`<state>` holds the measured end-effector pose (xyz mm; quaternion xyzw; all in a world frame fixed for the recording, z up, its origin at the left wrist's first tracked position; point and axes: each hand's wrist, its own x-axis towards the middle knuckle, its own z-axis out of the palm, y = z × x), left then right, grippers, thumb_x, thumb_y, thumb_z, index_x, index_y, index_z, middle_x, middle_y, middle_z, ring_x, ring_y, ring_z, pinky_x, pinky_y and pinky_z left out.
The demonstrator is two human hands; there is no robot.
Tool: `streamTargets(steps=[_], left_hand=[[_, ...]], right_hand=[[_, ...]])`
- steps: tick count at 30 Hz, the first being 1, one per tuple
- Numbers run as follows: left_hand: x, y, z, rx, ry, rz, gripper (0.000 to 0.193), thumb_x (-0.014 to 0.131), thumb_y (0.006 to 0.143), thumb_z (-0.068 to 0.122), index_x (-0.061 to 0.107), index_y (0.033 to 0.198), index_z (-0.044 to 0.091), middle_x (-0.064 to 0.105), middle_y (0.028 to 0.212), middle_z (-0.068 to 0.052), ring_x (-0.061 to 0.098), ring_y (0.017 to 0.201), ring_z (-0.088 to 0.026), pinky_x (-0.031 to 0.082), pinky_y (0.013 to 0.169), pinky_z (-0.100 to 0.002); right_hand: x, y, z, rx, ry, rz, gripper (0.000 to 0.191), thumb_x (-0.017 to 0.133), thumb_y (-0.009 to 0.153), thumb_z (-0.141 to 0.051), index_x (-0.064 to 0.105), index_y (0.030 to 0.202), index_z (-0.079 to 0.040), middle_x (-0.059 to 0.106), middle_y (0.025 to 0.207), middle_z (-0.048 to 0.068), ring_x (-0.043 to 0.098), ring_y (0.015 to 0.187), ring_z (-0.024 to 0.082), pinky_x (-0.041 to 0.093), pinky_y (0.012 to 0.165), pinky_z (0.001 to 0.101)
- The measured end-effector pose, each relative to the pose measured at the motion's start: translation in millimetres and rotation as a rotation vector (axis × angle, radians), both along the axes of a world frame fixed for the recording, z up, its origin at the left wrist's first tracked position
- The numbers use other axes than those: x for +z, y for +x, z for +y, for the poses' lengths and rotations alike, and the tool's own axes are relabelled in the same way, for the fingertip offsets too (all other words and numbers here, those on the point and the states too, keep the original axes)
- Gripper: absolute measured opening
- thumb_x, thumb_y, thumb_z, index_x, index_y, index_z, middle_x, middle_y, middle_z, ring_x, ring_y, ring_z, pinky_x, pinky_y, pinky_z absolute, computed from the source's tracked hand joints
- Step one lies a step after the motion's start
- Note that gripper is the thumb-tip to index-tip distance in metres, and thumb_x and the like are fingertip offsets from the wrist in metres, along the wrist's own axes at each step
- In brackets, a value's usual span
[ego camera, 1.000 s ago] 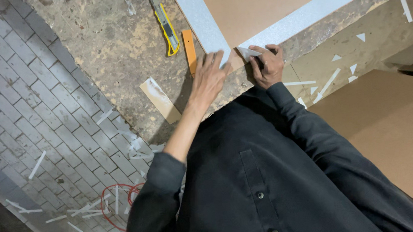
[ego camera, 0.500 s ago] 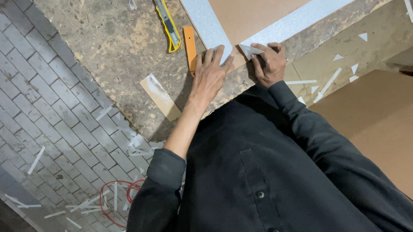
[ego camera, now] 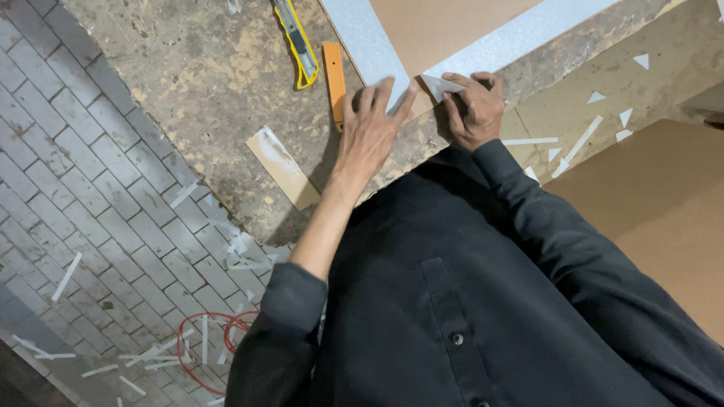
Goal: The person peels protective paper off white foam board frame pieces on a workbench, sands their edges with an orange sanding block, and trims with a utility knife. They then spread glue from a green packet onto a brown backing board using a small applicator block and press white foam board strips onto the glued edges of the backing board.
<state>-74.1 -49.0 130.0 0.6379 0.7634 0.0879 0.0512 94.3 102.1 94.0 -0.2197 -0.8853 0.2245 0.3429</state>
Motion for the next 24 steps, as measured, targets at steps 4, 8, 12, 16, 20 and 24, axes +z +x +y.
streamTargets(steps=[4,8,12,16,20,24], left_hand=[[-2.4,2.2,9.2,0.018,0.063,0.000,0.065,0.061,0.091,0.003,0.051,0.153,0.020,0.042,0.151,-0.017,0.044,0.130,-0.038,0.035,0.110,-0.061],[3.5,1.5,-10.1,-0.027,0.022,0.026,0.071,0.062,0.083,0.000,0.054,0.148,0.027,0.040,0.154,-0.015,0.043,0.135,-0.036,0.034,0.111,-0.060],[8.0,-4.5,-19.7,-0.090,-0.022,-0.040,0.069,0.062,0.081,-0.003,0.057,0.143,0.029,0.037,0.161,-0.014,0.040,0.140,-0.036,0.035,0.115,-0.054],[9.7,-8.7,-16.5,-0.072,-0.028,-0.095,0.068,0.062,0.088,-0.003,0.055,0.150,0.023,0.035,0.161,-0.018,0.039,0.137,-0.038,0.035,0.115,-0.057],[11.3,-5.8,-24.2,-0.068,-0.001,-0.066,0.064,0.062,0.087,0.000,0.056,0.147,0.021,0.039,0.156,-0.017,0.040,0.140,-0.038,0.036,0.113,-0.056],[12.9,-2.1,-38.4,-0.095,0.001,-0.057,0.061,0.061,0.086,0.001,0.059,0.144,0.018,0.044,0.153,-0.019,0.045,0.137,-0.037,0.039,0.113,-0.052]], right_hand=[[-1.4,-0.3,-1.1,0.016,0.012,-0.001,0.012,0.075,0.097,-0.001,0.066,0.103,-0.003,0.076,0.120,0.011,0.071,0.099,0.028,0.047,0.101,0.0489],[-2.4,-0.9,-2.9,0.003,0.008,0.012,0.013,0.075,0.097,0.000,0.067,0.107,-0.002,0.076,0.121,0.010,0.072,0.102,0.028,0.047,0.100,0.0487],[-2.3,-1.2,-3.6,0.006,0.006,0.021,0.014,0.075,0.096,0.000,0.066,0.106,-0.003,0.075,0.121,0.009,0.072,0.104,0.028,0.047,0.100,0.0480],[-1.0,-0.3,-5.4,-0.002,0.004,0.019,0.016,0.076,0.095,0.000,0.067,0.108,-0.003,0.076,0.121,0.010,0.073,0.105,0.027,0.047,0.100,0.0481],[-0.6,0.2,-7.3,0.012,-0.005,0.017,0.015,0.076,0.096,0.000,0.066,0.107,-0.003,0.076,0.120,0.010,0.073,0.106,0.027,0.047,0.101,0.0481],[-2.7,-0.9,-7.3,0.007,0.000,0.022,0.014,0.076,0.095,0.000,0.066,0.105,-0.003,0.076,0.119,0.010,0.073,0.106,0.027,0.047,0.101,0.0482]])
